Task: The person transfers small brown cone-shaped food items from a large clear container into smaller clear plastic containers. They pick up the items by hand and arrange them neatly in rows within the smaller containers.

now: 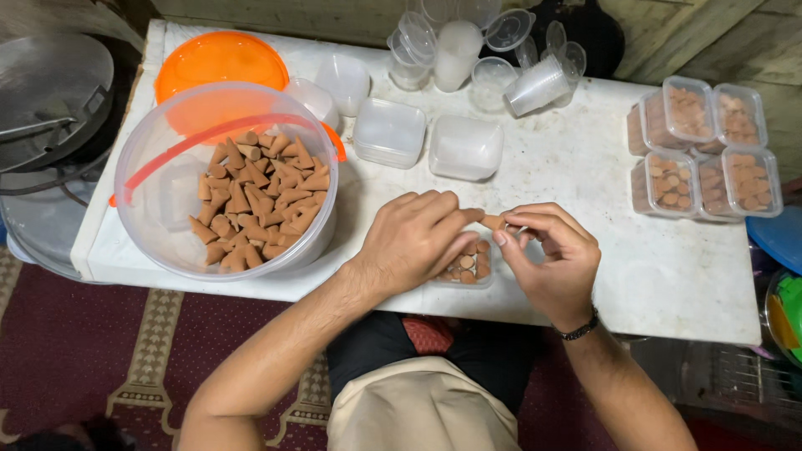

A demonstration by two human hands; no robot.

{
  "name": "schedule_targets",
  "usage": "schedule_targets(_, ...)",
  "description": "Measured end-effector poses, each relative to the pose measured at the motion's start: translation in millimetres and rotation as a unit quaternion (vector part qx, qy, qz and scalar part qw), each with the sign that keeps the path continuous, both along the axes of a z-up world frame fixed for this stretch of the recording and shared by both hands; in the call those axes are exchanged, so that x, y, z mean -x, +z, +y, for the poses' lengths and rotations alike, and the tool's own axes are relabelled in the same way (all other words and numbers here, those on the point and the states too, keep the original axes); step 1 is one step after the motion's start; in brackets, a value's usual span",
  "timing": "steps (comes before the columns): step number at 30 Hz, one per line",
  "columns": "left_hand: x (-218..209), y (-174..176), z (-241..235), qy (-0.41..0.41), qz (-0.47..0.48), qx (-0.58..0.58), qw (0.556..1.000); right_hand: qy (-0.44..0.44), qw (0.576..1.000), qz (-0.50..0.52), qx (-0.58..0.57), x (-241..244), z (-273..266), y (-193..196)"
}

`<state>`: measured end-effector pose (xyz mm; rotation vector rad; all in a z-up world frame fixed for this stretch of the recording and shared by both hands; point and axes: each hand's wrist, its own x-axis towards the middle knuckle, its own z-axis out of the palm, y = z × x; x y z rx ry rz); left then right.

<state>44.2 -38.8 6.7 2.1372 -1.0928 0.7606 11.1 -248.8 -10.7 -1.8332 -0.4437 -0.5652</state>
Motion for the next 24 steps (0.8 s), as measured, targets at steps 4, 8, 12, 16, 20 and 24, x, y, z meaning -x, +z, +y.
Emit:
schedule_targets(4, -11, -73, 11, 0.011, 0.145, 0.099, 0.984, 0.000, 0.999, 0.016, 0.038, -3, -11, -9)
schedule_targets(8, -10, -130, 13, 0.029, 0.282, 0.181, 0.942, 0.022, 0.988, 0.016, 0.151, -4, -7, -24)
schedule_targets(12, -2, -156, 9, 0.027, 0.327, 0.199, 0.923, 0.040, 0.964, 0.042, 0.261, -6, 5, -38)
schedule_targets(16, -2, -157, 10, 0.027, 0.336, 0.205, 0.919, 0.059, 0.950, 0.034, 0.305, -10, 8, -57)
schedule_targets(20, -2, -154, 11, 0.027, 0.338, 0.202, 0.919, 0.063, 0.924, 0.052, 0.373, -14, 7, -74)
schedule_targets(24, -1, -152, 10, 0.032, 0.337, 0.190, 0.922, 0.071, 0.909, 0.067, 0.404, -14, 7, -79)
